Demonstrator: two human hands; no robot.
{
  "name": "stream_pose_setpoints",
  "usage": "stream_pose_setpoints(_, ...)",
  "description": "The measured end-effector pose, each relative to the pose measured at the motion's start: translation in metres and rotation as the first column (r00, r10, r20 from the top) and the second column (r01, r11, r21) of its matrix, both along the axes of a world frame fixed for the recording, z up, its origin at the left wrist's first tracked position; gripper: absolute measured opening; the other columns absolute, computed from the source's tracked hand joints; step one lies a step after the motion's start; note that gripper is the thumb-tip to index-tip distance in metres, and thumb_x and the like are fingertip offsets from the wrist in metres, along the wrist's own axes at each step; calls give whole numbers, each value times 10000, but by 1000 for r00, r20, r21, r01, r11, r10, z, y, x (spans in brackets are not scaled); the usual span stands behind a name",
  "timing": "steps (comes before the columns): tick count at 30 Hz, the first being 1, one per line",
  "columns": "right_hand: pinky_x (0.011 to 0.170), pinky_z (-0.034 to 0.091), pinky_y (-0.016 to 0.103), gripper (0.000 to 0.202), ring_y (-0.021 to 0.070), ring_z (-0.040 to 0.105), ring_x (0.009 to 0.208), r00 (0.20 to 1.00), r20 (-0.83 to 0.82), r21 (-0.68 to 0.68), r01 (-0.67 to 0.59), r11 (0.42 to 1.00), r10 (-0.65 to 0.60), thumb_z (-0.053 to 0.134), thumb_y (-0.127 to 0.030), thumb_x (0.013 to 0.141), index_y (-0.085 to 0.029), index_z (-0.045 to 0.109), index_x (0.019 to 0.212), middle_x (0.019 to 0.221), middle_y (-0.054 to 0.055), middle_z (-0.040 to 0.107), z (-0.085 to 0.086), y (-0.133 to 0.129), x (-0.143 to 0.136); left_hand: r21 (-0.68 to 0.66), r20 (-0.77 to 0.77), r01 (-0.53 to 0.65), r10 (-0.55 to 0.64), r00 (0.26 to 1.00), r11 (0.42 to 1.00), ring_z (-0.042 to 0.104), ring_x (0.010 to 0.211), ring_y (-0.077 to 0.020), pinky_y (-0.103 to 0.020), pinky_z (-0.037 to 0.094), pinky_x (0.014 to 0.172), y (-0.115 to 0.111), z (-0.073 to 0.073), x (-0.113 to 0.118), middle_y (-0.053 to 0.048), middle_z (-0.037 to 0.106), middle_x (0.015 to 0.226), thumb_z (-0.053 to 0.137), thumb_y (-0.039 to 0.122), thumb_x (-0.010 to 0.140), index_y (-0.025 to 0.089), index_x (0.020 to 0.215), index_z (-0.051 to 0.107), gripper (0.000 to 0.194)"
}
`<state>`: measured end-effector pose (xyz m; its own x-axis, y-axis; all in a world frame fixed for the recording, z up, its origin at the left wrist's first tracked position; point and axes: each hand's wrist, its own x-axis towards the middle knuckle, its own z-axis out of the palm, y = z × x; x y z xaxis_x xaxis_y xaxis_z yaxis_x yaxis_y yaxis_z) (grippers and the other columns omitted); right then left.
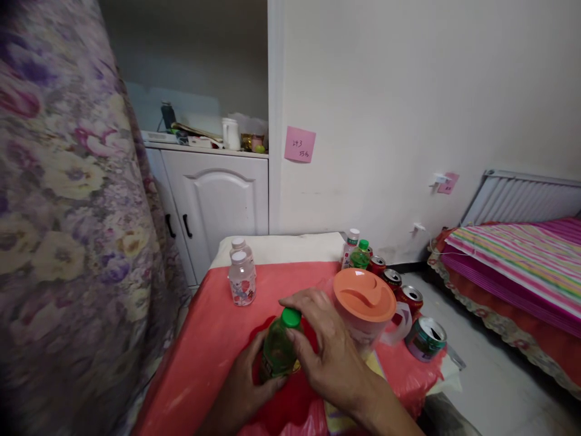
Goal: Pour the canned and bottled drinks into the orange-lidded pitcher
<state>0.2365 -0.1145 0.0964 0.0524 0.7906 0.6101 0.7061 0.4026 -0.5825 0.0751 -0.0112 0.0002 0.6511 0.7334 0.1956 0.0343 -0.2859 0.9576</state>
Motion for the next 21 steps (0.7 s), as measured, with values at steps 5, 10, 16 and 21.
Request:
stream_pose_setpoints(5, 1032, 445, 339, 336, 189, 594, 1156, 999, -34, 44, 3, 999, -1, 585, -170, 971, -304, 580, 1280, 1184, 31, 644, 2, 2, -1, 3, -29, -19, 19, 999, 1000, 629, 1267, -340, -462, 483, 1096, 0, 3, 1, -142, 693, 1349, 742, 177, 663, 175, 1341, 592, 695)
stream_pose_setpoints(10, 981, 479, 302, 324, 185, 615, 1129, 994, -112, 139, 37, 990, -21, 617, -196, 969, -319, 592, 1267, 1177, 32, 663, 12, -7, -3, -12, -6, -46, 46, 999, 999, 643, 1243, -351, -465, 497, 1085, 2, 6, 1, -144, 711, 1319, 781, 248, 670, 172, 1320, 605, 678)
stream_pose_setpoints(16, 768, 511, 285, 186, 177, 644, 842, 961, -231, -76, -173, 982, 151, 570, -324, 989, -248, 679, 1119, 906, 46, 684, -21, -46, -6, 5, -34, -72, 73, 997, 997, 658, 1194, -355, -481, 497, 1071, 10, -7, -1, -159, 707, 1306, 767, 337, 702, 145, 1331, 567, 687)
stream_pose_setpoints(21, 480, 369, 192, 501, 60, 438, 476, 730, -674, -462, -296, 836, -114, 606, -662, 895, -180, 716, 972, 672, -25, 547, -113, -82, 12, 22, -99, -99, 100, 990, 995, 666, 1179, -361, -482, 502, 1059, 16, -15, -1, -153, 721, 1258, 755, 362, 693, 143, 1324, 561, 696)
